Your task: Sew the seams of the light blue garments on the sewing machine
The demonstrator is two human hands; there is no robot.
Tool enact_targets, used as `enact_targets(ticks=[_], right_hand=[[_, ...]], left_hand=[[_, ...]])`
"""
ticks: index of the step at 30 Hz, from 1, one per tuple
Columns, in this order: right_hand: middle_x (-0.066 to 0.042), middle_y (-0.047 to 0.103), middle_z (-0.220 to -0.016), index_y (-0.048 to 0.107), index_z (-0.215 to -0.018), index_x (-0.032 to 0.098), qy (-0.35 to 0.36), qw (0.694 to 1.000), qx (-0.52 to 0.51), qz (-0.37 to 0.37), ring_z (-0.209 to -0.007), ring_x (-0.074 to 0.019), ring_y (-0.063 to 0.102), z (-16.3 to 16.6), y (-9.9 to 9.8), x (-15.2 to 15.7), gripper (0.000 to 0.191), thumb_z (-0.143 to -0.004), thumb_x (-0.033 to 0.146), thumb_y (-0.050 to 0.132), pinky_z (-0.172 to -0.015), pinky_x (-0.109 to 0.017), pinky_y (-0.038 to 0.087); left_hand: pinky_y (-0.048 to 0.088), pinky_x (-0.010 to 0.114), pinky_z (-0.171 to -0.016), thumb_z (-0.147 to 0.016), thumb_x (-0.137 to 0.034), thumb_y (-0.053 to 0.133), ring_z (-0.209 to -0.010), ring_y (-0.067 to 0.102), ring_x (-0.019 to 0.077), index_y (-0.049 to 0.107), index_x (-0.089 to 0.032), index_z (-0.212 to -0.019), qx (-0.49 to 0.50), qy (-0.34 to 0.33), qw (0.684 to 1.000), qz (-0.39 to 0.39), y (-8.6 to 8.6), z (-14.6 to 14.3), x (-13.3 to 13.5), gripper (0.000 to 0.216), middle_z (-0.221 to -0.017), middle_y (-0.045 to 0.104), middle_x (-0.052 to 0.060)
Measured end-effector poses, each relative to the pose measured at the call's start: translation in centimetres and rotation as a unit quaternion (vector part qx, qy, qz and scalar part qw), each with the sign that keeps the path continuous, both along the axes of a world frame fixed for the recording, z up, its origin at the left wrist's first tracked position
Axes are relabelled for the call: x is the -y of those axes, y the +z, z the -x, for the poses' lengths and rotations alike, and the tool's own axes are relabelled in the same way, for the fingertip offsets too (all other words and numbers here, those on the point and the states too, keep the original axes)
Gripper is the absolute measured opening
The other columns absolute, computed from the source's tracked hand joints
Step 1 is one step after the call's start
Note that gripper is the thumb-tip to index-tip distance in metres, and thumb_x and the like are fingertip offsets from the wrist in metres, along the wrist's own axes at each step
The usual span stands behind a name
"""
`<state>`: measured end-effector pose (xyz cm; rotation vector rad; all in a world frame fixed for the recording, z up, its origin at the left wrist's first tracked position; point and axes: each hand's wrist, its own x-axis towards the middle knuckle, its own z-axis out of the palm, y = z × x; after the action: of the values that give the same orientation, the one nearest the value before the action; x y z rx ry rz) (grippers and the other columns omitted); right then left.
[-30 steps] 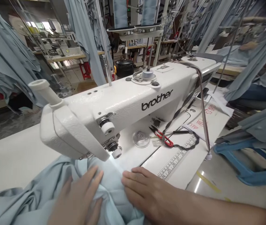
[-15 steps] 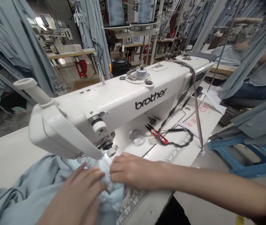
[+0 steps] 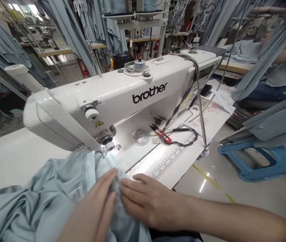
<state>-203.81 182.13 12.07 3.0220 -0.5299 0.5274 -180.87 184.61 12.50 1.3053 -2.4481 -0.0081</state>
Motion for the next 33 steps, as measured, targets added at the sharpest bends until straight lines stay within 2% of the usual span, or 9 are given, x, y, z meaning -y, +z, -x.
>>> enact_targets(ticks=[3,5,9,13,18,21,24,28,33], right_hand=[[-0.018,0.054,-0.134,0.059,-0.12,0.004,-0.023,0.999,-0.017,0.018,-0.132,-0.03,0.041,1.0,-0.1,-1.1,0.029,-0.102,0.016,0.039,-0.104,-0.042,0.038],[-0.017,0.052,-0.138,0.057,-0.124,0.004,-0.028,0.999,-0.031,0.015,-0.133,-0.0294,0.041,1.5,0.2,-1.3,0.032,-0.102,0.017,0.039,-0.106,-0.042,0.037],[-0.015,0.055,-0.137,0.06,-0.123,0.006,-0.04,0.998,-0.038,0.022,-0.131,-0.0277,0.044,1.8,1.0,-1.3,0.034,-0.103,0.015,0.034,-0.106,-0.042,0.04],[-0.012,0.057,-0.135,0.061,-0.123,0.008,-0.049,0.997,-0.046,0.029,-0.129,-0.0258,0.047,1.6,1.2,-0.9,0.04,-0.103,0.015,0.027,-0.104,-0.039,0.043],[-0.015,0.053,-0.138,0.059,-0.125,0.006,-0.044,0.997,-0.055,0.028,-0.132,-0.0277,0.043,1.1,0.9,0.3,0.038,-0.102,0.015,0.03,-0.105,-0.04,0.041],[-0.018,0.051,-0.139,0.057,-0.125,0.003,-0.031,0.998,-0.054,0.031,-0.133,-0.0305,0.042,0.6,0.7,1.2,0.036,-0.1,0.014,0.033,-0.105,-0.043,0.04],[-0.021,0.052,-0.136,0.057,-0.123,0.002,-0.024,0.998,-0.053,0.038,-0.13,-0.032,0.045,0.0,0.9,2.1,0.035,-0.099,0.012,0.035,-0.103,-0.043,0.042],[-0.023,0.054,-0.133,0.058,-0.12,0.001,-0.017,0.996,-0.067,0.05,-0.126,-0.0339,0.049,-1.1,1.1,3.4,0.032,-0.099,0.01,0.036,-0.097,-0.042,0.045],[-0.025,0.055,-0.13,0.059,-0.114,0.001,-0.016,0.997,-0.062,0.051,-0.122,-0.0349,0.052,-2.5,0.8,4.7,0.031,-0.1,0.011,0.034,-0.09,-0.042,0.047]], left_hand=[[0.054,0.027,-0.089,-0.098,-0.04,0.035,-0.119,0.061,0.0172,0.027,-0.013,-0.149,0.101,-0.02,0.992,0.074,-0.7,0.4,0.5,0.059,-0.137,0.059,0.005],[0.052,0.03,-0.09,-0.097,-0.045,0.035,-0.119,0.061,0.0189,0.029,-0.011,-0.149,0.146,-0.043,0.981,0.118,-1.1,-0.1,0.6,0.063,-0.137,0.059,0.005],[0.046,0.033,-0.095,-0.095,-0.045,0.037,-0.123,0.058,0.0205,0.033,-0.009,-0.147,0.192,-0.071,0.969,0.138,-1.7,-0.9,0.5,0.063,-0.139,0.057,0.006],[0.043,0.033,-0.097,-0.095,-0.046,0.038,-0.123,0.057,0.0199,0.039,-0.013,-0.144,0.192,-0.069,0.968,0.147,-1.9,-1.1,0.6,0.059,-0.138,0.058,0.004],[0.046,0.035,-0.095,-0.094,-0.042,0.04,-0.122,0.058,0.0206,0.048,-0.014,-0.138,0.201,-0.053,0.966,0.151,-1.6,-1.3,1.7,0.052,-0.14,0.056,0.005],[0.048,0.037,-0.095,-0.095,-0.038,0.039,-0.119,0.059,0.0217,0.047,-0.016,-0.138,0.187,-0.036,0.972,0.137,-1.6,-1.7,2.6,0.049,-0.14,0.055,0.007],[0.047,0.037,-0.097,-0.096,-0.036,0.039,-0.121,0.058,0.0222,0.044,-0.02,-0.141,0.168,-0.019,0.979,0.113,-2.4,-2.6,3.5,0.048,-0.142,0.052,0.007],[0.048,0.037,-0.095,-0.096,-0.037,0.035,-0.112,0.062,0.0231,0.042,-0.023,-0.141,0.122,-0.015,0.981,0.148,-3.4,-4.3,5.1,0.048,-0.135,0.057,0.007],[0.055,0.033,-0.09,-0.096,-0.034,0.038,-0.109,0.065,0.0211,0.049,-0.021,-0.134,0.135,-0.036,0.984,0.108,-2.0,-6.5,6.7,0.042,-0.127,0.062,0.008]])
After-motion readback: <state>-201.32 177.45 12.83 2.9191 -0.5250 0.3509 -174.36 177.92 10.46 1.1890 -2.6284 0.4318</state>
